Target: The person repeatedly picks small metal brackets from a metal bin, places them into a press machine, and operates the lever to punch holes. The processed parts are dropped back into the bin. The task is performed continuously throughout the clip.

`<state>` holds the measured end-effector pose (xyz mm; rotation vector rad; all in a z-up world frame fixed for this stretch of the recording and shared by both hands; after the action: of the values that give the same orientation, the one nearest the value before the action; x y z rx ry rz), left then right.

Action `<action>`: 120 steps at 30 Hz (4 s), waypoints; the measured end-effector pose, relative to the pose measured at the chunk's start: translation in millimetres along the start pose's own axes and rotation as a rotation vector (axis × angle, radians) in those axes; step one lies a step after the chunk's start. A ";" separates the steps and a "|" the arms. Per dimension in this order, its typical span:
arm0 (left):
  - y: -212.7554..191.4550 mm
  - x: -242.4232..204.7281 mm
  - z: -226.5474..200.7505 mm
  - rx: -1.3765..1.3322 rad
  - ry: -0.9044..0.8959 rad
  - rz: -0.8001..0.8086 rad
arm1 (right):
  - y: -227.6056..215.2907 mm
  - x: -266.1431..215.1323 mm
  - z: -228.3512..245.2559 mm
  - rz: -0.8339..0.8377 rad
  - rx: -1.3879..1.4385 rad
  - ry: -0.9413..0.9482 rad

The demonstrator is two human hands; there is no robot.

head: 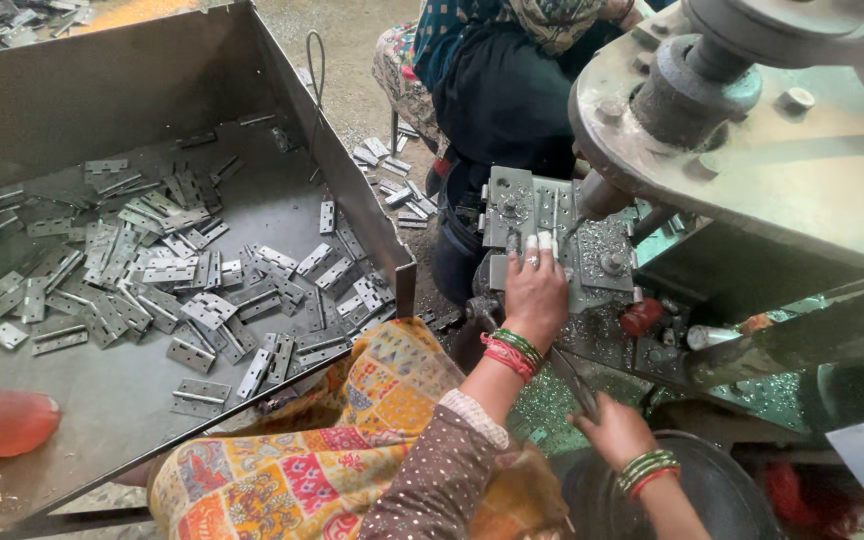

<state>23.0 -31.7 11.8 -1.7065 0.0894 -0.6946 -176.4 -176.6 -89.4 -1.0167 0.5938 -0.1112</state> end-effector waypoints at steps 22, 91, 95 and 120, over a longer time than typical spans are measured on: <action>-12.3 -7.6 0.8 0.021 0.034 -0.078 | 79.9 20.0 -47.3 -0.110 0.099 -0.098; -44.6 -68.4 9.7 0.030 0.079 -0.144 | -32.1 -7.8 34.6 0.074 -0.003 0.035; -26.6 -47.9 1.6 0.029 0.092 -0.105 | -31.8 -9.8 36.3 0.056 -0.006 0.019; 7.2 21.5 5.7 0.058 0.004 -0.064 | 6.4 5.7 -13.4 -0.041 -0.101 -0.072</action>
<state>45.5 -37.7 13.3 -1.6580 0.0173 -0.7407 -179.7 -185.5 -102.2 -1.1263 0.5171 -0.0813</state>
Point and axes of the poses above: each hand's wrist, its own x-axis towards the middle knuckle, its own y-axis out of the palm, z = x × y, the point moved 3 cm from there along x, towards the middle knuckle, and after that the axes turned 12 degrees about x, right-handed, at the moved point
